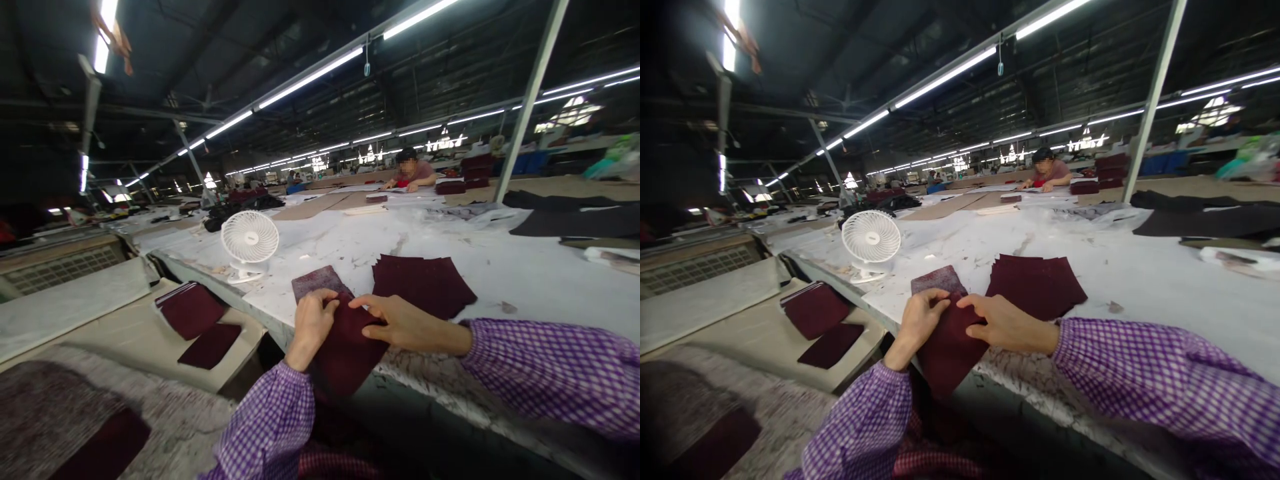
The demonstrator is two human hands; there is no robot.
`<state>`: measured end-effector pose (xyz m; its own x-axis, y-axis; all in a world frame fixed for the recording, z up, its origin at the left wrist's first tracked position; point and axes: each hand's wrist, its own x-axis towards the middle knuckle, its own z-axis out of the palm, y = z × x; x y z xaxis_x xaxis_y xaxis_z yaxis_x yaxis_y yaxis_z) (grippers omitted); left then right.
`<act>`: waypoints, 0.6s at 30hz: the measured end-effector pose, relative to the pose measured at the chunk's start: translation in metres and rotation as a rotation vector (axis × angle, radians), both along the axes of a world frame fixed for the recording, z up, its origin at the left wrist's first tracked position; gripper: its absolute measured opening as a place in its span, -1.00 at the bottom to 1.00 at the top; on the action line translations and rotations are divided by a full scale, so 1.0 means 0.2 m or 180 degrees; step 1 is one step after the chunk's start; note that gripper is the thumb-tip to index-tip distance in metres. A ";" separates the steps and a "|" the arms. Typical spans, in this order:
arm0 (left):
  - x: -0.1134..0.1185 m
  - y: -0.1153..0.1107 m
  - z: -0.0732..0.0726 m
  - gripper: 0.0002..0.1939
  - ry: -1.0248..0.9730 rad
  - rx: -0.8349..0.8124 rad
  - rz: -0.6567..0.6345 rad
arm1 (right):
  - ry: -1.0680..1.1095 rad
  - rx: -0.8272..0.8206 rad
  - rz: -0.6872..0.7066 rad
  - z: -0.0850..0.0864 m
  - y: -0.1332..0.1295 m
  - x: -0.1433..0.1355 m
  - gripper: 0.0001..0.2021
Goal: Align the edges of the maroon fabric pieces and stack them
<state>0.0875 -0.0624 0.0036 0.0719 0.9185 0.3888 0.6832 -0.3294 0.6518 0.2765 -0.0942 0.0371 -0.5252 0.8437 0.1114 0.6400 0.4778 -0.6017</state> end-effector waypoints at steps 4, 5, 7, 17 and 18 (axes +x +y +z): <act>0.06 0.01 -0.01 -0.79 0.0612 0.0283 -0.0238 | -0.0331 0.0837 -0.0098 -0.02 0.06 0.06 -0.74; 0.06 0.01 -0.02 -0.78 0.0680 0.0294 -0.0244 | -0.0355 0.1110 -0.0071 -0.04 0.08 0.07 -0.75; 0.07 0.02 -0.04 -0.77 0.0766 0.0322 -0.0250 | -0.0453 0.1504 0.0106 -0.09 0.11 0.08 -0.75; 0.05 0.04 -0.05 -0.81 0.0199 0.0334 -0.0255 | -0.0734 0.1719 0.0306 -0.15 0.11 0.09 -0.73; 0.05 0.04 -0.05 -0.80 0.0151 0.0280 -0.0204 | -0.0726 0.1714 0.0317 -0.15 0.12 0.09 -0.72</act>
<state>0.0969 -0.0543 -0.0071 0.1495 0.8740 0.4624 0.6884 -0.4278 0.5858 0.2943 -0.0703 0.0072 -0.6599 0.6451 0.3851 0.6610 0.7422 -0.1106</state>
